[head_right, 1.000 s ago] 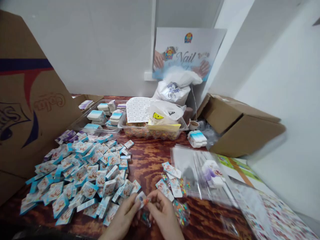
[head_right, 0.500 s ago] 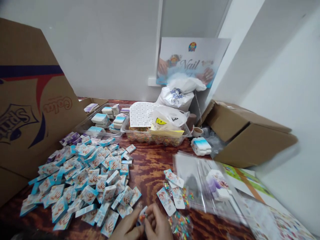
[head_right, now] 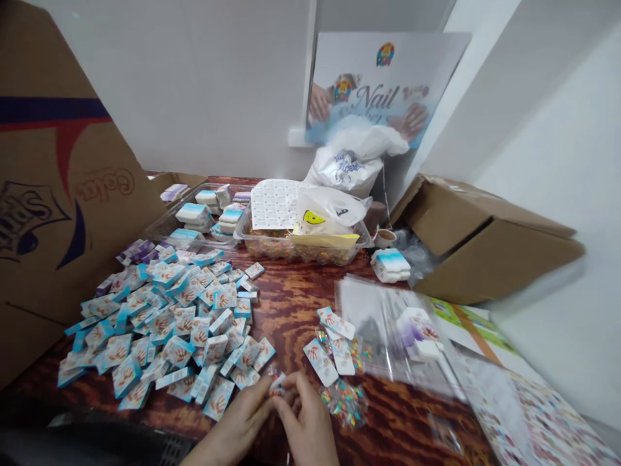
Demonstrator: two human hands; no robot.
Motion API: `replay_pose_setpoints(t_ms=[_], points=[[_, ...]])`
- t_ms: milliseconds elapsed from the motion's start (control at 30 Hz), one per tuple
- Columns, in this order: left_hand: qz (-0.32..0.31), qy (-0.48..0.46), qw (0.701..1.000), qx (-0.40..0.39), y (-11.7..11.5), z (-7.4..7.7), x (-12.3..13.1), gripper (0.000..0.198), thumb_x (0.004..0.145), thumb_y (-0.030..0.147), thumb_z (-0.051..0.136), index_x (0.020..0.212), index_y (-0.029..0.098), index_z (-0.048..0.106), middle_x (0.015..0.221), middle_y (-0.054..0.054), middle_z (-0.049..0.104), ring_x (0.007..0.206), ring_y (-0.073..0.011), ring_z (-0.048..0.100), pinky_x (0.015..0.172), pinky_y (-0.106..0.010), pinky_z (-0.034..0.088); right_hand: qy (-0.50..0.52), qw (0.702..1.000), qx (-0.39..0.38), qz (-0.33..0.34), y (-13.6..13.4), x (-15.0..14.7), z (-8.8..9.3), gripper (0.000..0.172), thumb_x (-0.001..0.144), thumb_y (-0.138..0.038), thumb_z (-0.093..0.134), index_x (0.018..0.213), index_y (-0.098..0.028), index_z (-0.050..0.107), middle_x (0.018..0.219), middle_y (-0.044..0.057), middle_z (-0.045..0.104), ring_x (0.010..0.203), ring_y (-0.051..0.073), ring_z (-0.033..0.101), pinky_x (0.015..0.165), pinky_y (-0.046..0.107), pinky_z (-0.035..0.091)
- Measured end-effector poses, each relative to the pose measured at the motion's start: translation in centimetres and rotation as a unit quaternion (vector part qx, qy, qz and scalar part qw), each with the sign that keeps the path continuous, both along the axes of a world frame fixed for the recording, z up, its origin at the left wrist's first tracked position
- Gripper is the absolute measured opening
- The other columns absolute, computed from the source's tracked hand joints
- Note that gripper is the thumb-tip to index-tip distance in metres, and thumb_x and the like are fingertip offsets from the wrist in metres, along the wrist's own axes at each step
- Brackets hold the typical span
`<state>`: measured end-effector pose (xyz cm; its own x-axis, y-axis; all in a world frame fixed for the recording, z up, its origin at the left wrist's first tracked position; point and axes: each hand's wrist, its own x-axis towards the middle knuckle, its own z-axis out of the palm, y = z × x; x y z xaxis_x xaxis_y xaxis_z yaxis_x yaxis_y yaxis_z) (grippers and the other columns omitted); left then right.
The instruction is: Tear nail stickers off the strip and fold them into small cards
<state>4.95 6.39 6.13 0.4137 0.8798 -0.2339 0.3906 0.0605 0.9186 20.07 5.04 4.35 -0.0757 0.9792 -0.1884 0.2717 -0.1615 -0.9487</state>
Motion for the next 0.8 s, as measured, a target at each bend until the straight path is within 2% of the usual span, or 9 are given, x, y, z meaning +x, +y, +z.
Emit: replay_pose_setpoints(t_ms=[100,167,267,400,467,533,633,700,800], points=[[-0.026,-0.005,1.0,0.001,0.1,0.6,0.2,0.031,0.097,0.041,0.038,0.096,0.019,0.059,0.091,-0.006,0.067,0.081,-0.019,0.06,0.074,-0.026,0.045,-0.049,0.995,0.032,-0.079,-0.2,0.5,0.1,0.018,0.077,-0.03,0.06,0.092,-0.02,0.06,0.086,0.004,0.063,0.078,0.02,0.06,0.073,0.029,0.047],[-0.05,-0.008,0.999,-0.017,0.2,0.9,0.2,0.033,0.097,0.043,0.037,0.092,0.019,0.059,0.083,-0.004,0.065,0.073,-0.0169,0.057,0.067,-0.024,0.044,-0.035,0.996,0.035,-0.068,-0.2,0.9,0.3,0.016,0.076,-0.027,0.06,0.09,-0.02,0.063,0.087,0.004,0.063,0.082,0.021,0.059,0.075,0.029,0.046],[-0.078,-0.023,0.995,-0.062,0.3,0.7,0.4,0.036,0.096,0.049,0.037,0.091,0.02,0.058,0.072,0.0,0.061,0.062,-0.0143,0.054,0.057,-0.021,0.041,0.037,0.999,-0.012,-0.02,0.0,1.6,0.6,0.007,0.075,-0.025,0.058,0.075,-0.019,0.062,0.073,0.001,0.058,0.072,0.018,0.056,0.066,0.026,0.043],[-0.088,-0.024,0.99,-0.108,0.3,-0.6,1.1,0.038,0.092,0.054,0.043,0.095,0.02,0.06,0.071,0.0,0.062,0.055,-0.0142,0.055,0.048,-0.02,0.041,0.069,0.996,-0.026,-0.059,-0.1,2.3,1.3,0.005,0.07,-0.022,0.06,0.069,-0.017,0.06,0.069,-0.002,0.053,0.067,0.014,0.051,0.062,0.023,0.038],[-0.08,-0.028,0.991,-0.103,0.2,-1.4,1.4,0.038,0.089,0.054,0.048,0.102,0.021,0.063,0.074,-0.001,0.066,0.059,-0.0169,0.059,0.052,-0.023,0.047,0.072,0.994,-0.017,-0.078,-0.4,2.9,1.6,0.004,0.069,-0.021,0.061,0.068,-0.017,0.06,0.07,-0.002,0.054,0.069,0.014,0.051,0.063,0.023,0.038],[-0.068,-0.041,0.994,-0.077,0.3,-2.1,1.6,0.044,0.084,0.053,0.057,0.117,0.024,0.062,0.086,-0.004,0.071,0.074,-0.0212,0.065,0.066,-0.028,0.053,0.073,0.992,-0.014,-0.1,-0.9,4.0,1.7,0.006,0.07,-0.022,0.062,0.068,-0.017,0.061,0.071,-0.002,0.055,0.071,0.014,0.051,0.064,0.023,0.038],[-0.052,-0.036,0.997,-0.05,0.7,-2.6,1.3,0.057,0.081,0.05,0.063,0.131,0.026,0.055,0.106,-0.008,0.072,0.098,-0.0258,0.066,0.085,-0.035,0.053,0.094,0.985,-0.029,-0.142,-3.0,7.0,1.1,0.015,0.072,-0.03,0.066,0.068,-0.017,0.059,0.069,-0.002,0.056,0.067,0.014,0.05,0.062,0.023,0.036],[-0.057,-0.019,0.997,-0.052,1.3,-2.8,1.0,0.056,0.082,0.05,0.061,0.131,0.026,0.056,0.113,-0.008,0.071,0.103,-0.0266,0.065,0.089,-0.037,0.053,0.144,0.976,-0.059,-0.154,-5.6,9.4,0.0,0.025,0.071,-0.039,0.07,0.069,-0.017,0.057,0.067,-0.002,0.059,0.065,0.014,0.052,0.061,0.023,0.036],[-0.065,-0.002,0.997,-0.038,2.2,-2.8,0.8,0.05,0.082,0.052,0.059,0.123,0.024,0.063,0.118,-0.009,0.069,0.108,-0.0275,0.064,0.094,-0.039,0.051,0.206,0.95,-0.15,-0.181,-11.0,12.9,-2.1,0.039,0.067,-0.052,0.075,0.072,-0.018,0.057,0.068,0.003,0.066,0.055,0.012,0.052,0.053,0.022,0.033]])
